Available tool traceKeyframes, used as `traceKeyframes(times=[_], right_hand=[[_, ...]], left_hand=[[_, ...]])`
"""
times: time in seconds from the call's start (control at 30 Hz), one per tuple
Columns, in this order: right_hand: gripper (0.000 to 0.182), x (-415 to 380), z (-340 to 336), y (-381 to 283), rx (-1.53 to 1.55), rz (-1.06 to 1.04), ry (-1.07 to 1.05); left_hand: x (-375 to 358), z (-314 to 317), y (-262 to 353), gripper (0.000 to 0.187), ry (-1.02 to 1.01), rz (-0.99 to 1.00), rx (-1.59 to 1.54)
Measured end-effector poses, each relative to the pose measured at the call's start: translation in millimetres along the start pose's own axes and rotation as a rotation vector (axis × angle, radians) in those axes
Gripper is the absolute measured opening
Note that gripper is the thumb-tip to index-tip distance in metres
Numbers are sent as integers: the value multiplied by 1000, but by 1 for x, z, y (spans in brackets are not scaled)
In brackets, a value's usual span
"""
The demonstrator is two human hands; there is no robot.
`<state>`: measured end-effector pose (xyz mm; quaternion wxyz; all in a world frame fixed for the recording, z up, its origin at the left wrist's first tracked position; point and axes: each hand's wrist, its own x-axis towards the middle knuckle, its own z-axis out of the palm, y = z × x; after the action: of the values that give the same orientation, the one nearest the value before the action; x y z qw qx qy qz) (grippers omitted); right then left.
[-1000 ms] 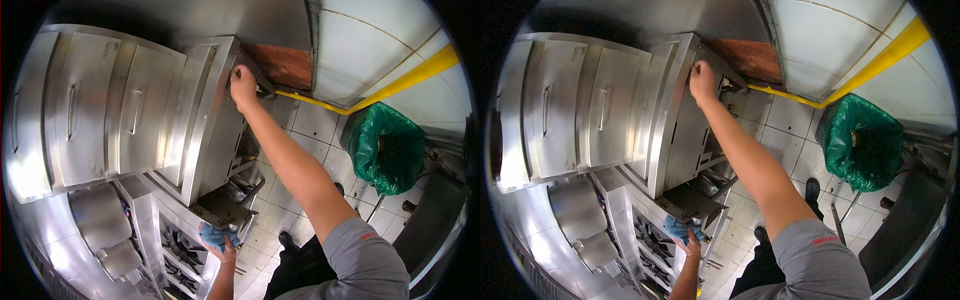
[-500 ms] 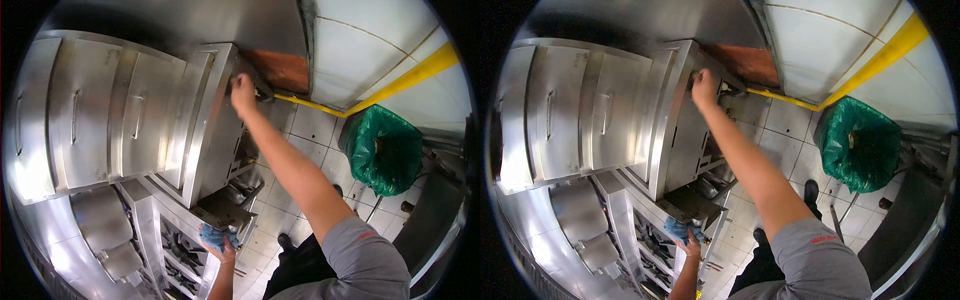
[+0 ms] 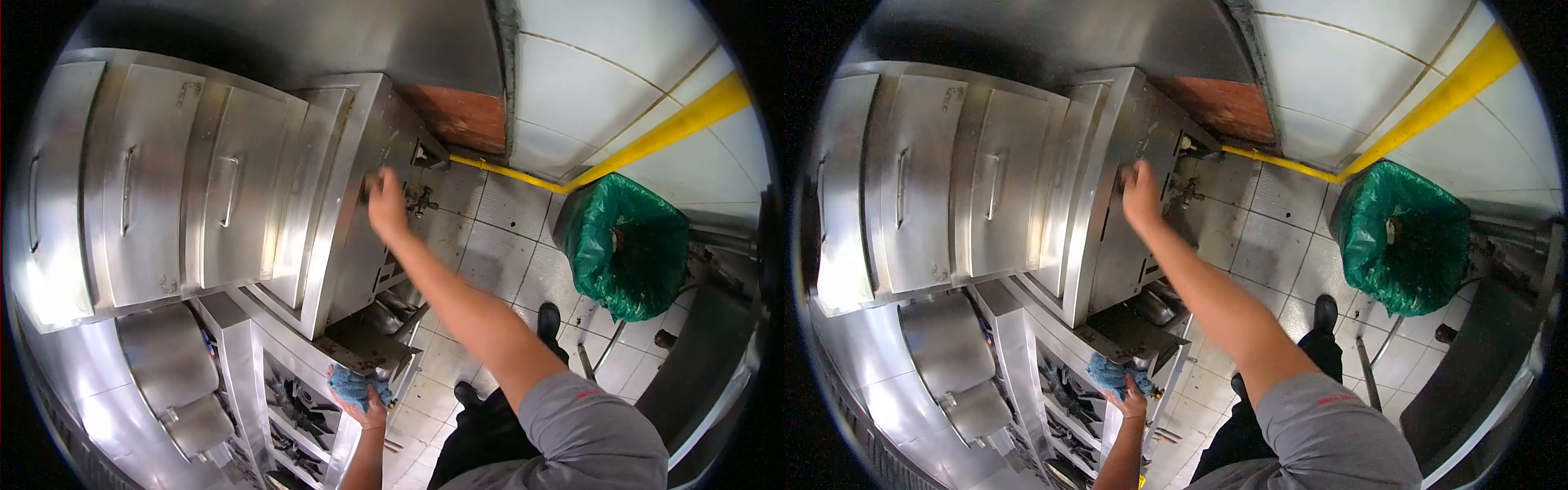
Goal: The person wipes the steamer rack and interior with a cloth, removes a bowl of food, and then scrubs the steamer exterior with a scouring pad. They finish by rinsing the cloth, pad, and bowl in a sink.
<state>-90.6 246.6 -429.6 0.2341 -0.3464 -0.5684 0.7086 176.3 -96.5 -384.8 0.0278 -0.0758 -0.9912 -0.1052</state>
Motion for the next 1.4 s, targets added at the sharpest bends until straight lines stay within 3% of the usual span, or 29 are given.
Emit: traceKeyframes(times=[0.1,0.23,0.3,0.33,0.43,0.5,0.53,0.6,0.63,0.7,0.73,0.77,0.83,0.87,0.9,0.97,1.03,1.1,1.13,1.2,1.23,1.27,1.3,1.33,1.4], right_hand=[[23,86,-17,-33,-22,-120,129],[16,52,0,-26,-20,-239,231],[9,-12,3,-7,85,-119,-19],[12,-43,2,14,59,-174,-120],[19,-109,-33,63,-77,-13,-621],[21,-155,-60,119,-80,-6,-529],[23,-175,-81,141,-101,106,-517],[24,-216,-137,176,-130,260,-435],[24,-237,-168,183,-61,483,-420],[24,-284,-212,233,-99,469,-310],[23,-302,-230,248,-114,521,-285],[22,-317,-246,255,-44,592,-231],[20,-334,-269,259,34,656,-176],[23,-336,-277,259,-15,620,-150],[25,-338,-283,255,-65,586,-125],[24,-331,-285,235,-4,486,-39],[23,-325,-284,191,52,393,24],[21,-317,-287,125,197,424,-146],[21,-320,-282,103,192,416,-147],[19,-331,-272,68,165,229,-326],[19,-338,-270,52,163,231,-332],[18,-343,-267,38,142,103,-381],[17,-347,-262,32,124,-27,-426],[15,-357,-251,39,344,66,-446],[16,-366,-247,45,299,139,-469]], left_hand=[[5,-8,20,83,14,26,-121],[2,-5,7,78,-14,-9,-52],[-1,2,-5,75,-23,29,-49],[-5,4,-9,72,6,11,-18],[-4,2,2,66,43,11,-38],[-7,5,0,66,73,-152,-234],[-10,10,-32,66,69,-134,-222],[-15,27,-113,61,-15,277,359],[-14,23,-95,61,-19,298,361],[-11,6,-35,56,-36,152,239],[-6,16,-87,48,73,517,562],[-3,14,-83,48,85,532,570],[2,14,-49,50,111,313,310],[6,11,-19,47,152,92,-23],[12,14,-2,47,154,102,-23],[11,12,8,38,182,-221,-891],[4,6,-29,43,60,-15,-457],[-18,-16,9,58,-34,-294,-924],[-30,-24,27,58,-32,-293,-933],[-63,-40,58,52,-471,-22,-992],[-74,-46,72,57,-646,-146,-939],[-85,-50,95,54,-741,-230,-966],[-92,-42,92,50,-778,-190,-954],[-96,-33,89,48,-828,-220,-1001],[-96,-25,80,46,-883,-257,-1040]])
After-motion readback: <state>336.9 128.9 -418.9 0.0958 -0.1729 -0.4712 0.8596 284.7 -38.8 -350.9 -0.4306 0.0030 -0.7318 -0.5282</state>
